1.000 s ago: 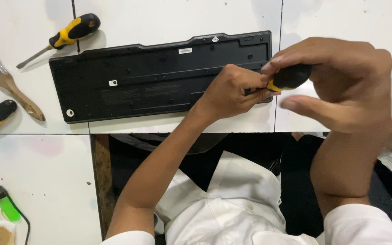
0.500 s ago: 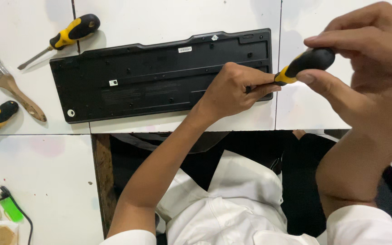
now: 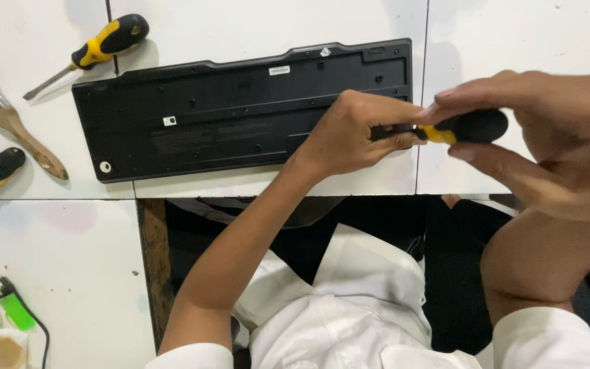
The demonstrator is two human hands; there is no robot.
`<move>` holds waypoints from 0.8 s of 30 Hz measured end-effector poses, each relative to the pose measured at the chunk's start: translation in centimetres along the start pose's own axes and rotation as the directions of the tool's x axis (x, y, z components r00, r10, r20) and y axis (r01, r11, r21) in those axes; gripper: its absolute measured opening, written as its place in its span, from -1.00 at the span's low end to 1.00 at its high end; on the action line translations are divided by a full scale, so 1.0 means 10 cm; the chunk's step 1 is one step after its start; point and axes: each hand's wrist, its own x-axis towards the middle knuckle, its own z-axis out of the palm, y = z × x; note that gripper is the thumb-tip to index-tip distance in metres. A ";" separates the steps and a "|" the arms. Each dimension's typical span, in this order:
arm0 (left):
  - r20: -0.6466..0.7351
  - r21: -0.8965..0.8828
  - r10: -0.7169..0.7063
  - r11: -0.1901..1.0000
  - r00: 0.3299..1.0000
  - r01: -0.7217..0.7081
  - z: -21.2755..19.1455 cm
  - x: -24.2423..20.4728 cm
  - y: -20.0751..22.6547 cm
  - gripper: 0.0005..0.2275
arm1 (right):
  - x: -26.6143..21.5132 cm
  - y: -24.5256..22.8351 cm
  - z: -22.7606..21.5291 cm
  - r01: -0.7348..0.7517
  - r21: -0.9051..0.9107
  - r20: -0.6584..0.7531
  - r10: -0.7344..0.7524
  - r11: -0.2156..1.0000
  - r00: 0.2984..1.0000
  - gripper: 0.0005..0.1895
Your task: The person uses a screwdriver to tighten screws into the back of a black electronic device placed on a white table. The person systematically moves from one screw to another, securing the device's casing.
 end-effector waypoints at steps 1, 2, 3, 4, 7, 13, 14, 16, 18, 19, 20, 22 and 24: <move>0.034 -0.026 -0.010 1.000 0.999 0.011 -0.01 -0.01 -0.01 -0.75 | 0.03 -0.03 -0.01 -0.018 0.011 0.027 0.018 1.000 0.999 -0.59; 0.070 -0.053 -0.017 0.998 0.997 0.021 0.00 -0.02 -0.03 -0.80 | 0.06 -0.06 -0.02 -0.038 0.019 0.053 0.037 0.999 0.998 -0.56; 0.073 -0.056 -0.014 0.998 0.997 0.018 0.01 0.00 -0.02 -0.80 | 0.03 0.00 0.00 -0.041 0.016 0.050 0.040 0.999 0.998 -0.56; 0.017 -0.036 -0.002 0.999 1.000 0.003 0.02 0.01 0.00 -0.83 | 0.01 0.07 0.03 0.065 -0.084 -0.028 -0.067 0.994 0.997 -0.57; -0.073 -0.028 -0.022 0.999 0.997 0.020 0.01 0.06 0.10 -0.82 | -0.05 0.16 0.13 0.144 -0.175 -0.139 -0.169 0.974 0.976 -0.52; 0.014 -0.048 -0.013 0.999 1.000 0.014 -0.05 0.06 0.10 -0.85 | 0.06 -0.01 0.03 0.071 0.125 -0.004 -0.071 0.990 0.997 -0.66; 0.076 -0.083 -0.004 0.997 0.997 0.011 -0.08 0.07 0.12 -0.93 | 0.07 -0.03 0.04 0.041 0.183 0.009 -0.043 0.982 0.999 -0.66; 0.014 -0.057 -0.025 0.998 1.000 0.025 -0.02 0.05 0.07 -0.90 | 0.05 0.03 0.11 0.073 0.032 -0.083 -0.070 0.997 0.994 -0.68; -0.049 -0.029 -0.048 0.999 0.998 0.046 0.02 0.05 0.06 -0.87 | 0.03 0.02 0.22 0.093 -0.117 -0.167 -0.112 0.989 0.980 -0.66; -0.086 -0.047 -0.080 0.996 0.993 0.076 0.02 0.07 0.09 -0.83 | 0.02 -0.01 0.29 0.103 -0.189 -0.249 -0.149 0.977 0.957 -0.81; -0.120 -0.065 -0.112 0.992 0.986 0.105 0.03 0.09 0.12 -0.78 | 0.00 -0.05 0.36 0.106 -0.259 -0.326 -0.190 0.960 0.926 -0.86; -0.049 -0.061 -0.107 0.993 0.993 0.104 -0.03 0.05 0.12 -0.77 | -0.06 -0.05 0.26 0.072 -0.215 -0.232 -0.123 0.974 0.965 -0.78; 0.022 -0.061 -0.093 0.994 0.995 0.095 -0.06 0.05 0.11 -0.73 | -0.09 -0.07 0.20 0.032 -0.185 -0.132 -0.058 0.982 0.990 -0.61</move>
